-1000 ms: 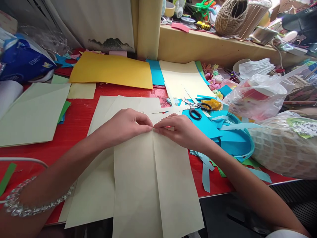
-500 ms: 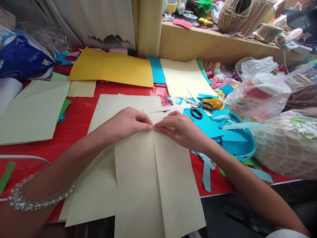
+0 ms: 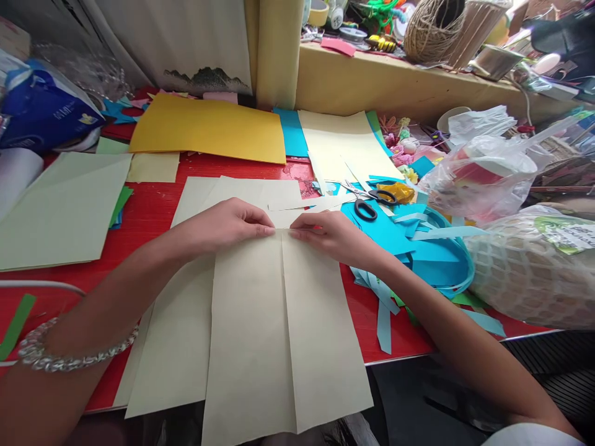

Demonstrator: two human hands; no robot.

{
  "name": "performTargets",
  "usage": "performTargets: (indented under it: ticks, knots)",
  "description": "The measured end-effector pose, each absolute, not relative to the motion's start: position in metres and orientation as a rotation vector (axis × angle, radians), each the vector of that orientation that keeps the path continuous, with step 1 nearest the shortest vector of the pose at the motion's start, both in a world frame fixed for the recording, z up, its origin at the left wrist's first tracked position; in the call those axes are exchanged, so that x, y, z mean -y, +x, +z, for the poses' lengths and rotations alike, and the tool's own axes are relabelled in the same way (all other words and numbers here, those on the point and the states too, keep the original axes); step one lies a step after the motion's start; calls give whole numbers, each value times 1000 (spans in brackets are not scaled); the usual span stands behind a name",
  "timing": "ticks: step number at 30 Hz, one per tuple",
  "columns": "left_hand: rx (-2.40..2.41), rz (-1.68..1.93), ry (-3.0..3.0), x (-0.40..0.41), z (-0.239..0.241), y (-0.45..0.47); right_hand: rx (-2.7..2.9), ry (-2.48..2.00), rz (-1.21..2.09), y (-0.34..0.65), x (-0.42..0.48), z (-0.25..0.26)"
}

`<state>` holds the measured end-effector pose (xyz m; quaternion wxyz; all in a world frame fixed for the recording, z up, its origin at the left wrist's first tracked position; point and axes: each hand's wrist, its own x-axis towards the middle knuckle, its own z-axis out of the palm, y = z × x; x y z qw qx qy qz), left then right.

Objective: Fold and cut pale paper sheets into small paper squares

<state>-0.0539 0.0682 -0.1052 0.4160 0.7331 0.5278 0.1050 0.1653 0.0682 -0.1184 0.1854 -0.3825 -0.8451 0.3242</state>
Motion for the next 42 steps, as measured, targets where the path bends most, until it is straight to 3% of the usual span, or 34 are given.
performTargets:
  ticks: [13, 32, 39, 42]
  knots:
    - [-1215, 301, 1740, -61, -99, -48, 2263, -878, 1309, 167, -67, -112]
    - [-1107, 630, 1594, -52, -102, -38, 2088, -760, 1273, 170, -71, -116]
    - [-1122, 569, 1613, -52, -100, -41, 2139, -781, 1313, 172, -74, -116]
    - [-1208, 422, 1744, -56, -101, -44, 2324, -916, 1098, 170, -74, -117]
